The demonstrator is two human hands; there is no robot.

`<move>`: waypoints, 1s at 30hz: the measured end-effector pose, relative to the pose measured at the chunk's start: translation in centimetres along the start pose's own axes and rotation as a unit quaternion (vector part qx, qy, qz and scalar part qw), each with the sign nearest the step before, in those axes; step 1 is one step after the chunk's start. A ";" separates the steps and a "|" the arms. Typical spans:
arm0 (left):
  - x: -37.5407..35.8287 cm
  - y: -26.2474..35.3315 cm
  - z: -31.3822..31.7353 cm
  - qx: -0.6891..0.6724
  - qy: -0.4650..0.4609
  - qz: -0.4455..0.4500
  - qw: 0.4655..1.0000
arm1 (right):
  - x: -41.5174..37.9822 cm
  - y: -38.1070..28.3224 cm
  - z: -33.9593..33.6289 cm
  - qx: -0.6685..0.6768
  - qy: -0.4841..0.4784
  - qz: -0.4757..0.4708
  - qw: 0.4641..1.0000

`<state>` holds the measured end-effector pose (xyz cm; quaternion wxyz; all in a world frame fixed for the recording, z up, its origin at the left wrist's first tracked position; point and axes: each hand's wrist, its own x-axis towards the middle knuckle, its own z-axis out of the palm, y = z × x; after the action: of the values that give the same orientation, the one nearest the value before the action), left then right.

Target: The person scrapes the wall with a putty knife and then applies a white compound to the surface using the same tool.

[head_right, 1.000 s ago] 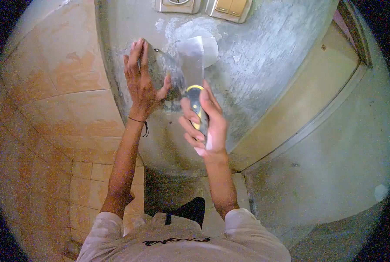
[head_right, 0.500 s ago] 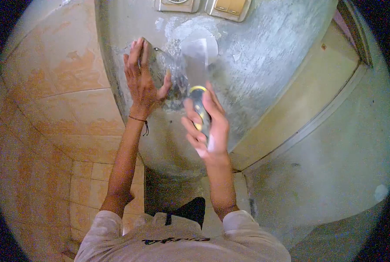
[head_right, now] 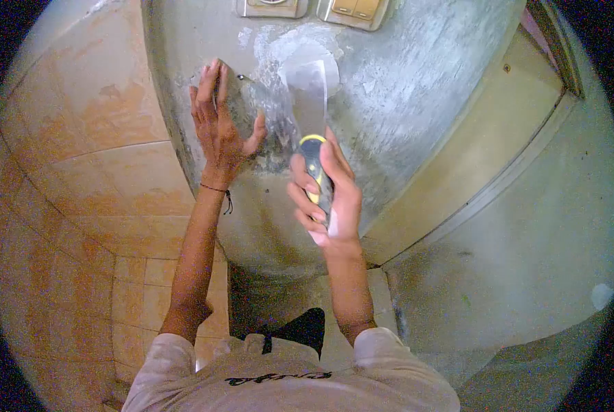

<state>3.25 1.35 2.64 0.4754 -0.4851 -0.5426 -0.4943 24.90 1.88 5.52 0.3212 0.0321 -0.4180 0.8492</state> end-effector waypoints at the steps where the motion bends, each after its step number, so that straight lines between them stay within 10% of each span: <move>1: 0.1 0.0 0.0 -0.004 0.003 0.000 1.000 | -0.2 -0.1 0.0 -0.001 -0.004 0.001 1.000; 30: 0.0 0.1 -0.2 0.001 -0.010 -0.002 1.000 | -0.3 -0.4 0.7 0.025 0.005 -0.003 1.000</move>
<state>3.32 1.19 2.63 0.4694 -0.4887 -0.5484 -0.4901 25.17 1.36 6.16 0.3252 0.0371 -0.3949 0.8584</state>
